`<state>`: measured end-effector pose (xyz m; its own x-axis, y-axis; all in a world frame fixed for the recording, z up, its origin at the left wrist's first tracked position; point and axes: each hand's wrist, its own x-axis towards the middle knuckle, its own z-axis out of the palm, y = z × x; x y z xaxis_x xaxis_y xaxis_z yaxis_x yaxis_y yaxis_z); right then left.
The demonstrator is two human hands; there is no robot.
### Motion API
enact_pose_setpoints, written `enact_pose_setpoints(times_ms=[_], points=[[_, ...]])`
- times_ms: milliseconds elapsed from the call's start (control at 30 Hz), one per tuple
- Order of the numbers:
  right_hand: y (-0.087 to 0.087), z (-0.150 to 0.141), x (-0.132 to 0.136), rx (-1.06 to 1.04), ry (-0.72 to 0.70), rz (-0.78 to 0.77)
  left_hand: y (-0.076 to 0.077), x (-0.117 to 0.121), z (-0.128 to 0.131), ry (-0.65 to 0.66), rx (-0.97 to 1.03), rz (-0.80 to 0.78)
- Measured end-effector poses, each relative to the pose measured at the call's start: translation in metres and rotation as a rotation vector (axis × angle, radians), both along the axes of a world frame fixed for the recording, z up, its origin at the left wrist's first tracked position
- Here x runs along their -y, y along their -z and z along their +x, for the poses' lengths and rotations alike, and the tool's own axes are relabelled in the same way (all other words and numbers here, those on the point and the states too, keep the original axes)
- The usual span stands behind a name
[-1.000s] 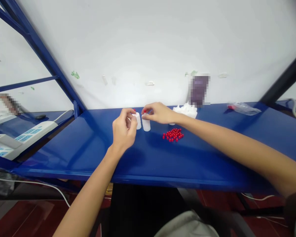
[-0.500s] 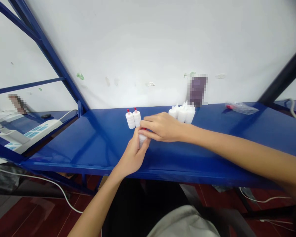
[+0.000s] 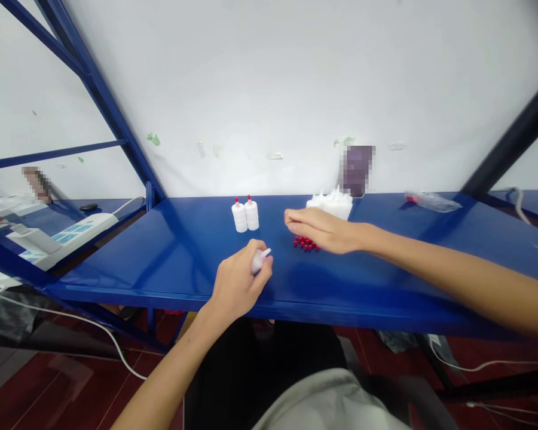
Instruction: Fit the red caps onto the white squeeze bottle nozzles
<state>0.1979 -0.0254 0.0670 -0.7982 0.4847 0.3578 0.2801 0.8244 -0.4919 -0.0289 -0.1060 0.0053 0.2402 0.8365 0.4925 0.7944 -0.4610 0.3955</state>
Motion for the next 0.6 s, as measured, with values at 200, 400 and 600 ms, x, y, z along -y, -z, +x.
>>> enact_pose_setpoints(times_ms=[200, 400, 600], points=[[0.032, 0.037, -0.010, 0.204, 0.101, 0.037, -0.006, -0.008, -0.001, 0.089, 0.034, -0.127], [0.043, 0.030, -0.016, 0.290, 0.077, 0.208, -0.008, -0.019, -0.009, 0.142, 0.293, -0.238], [0.037, 0.031, -0.014, 0.368, 0.099, 0.235, -0.006, -0.014, -0.003, 0.131, 0.025, -0.149]])
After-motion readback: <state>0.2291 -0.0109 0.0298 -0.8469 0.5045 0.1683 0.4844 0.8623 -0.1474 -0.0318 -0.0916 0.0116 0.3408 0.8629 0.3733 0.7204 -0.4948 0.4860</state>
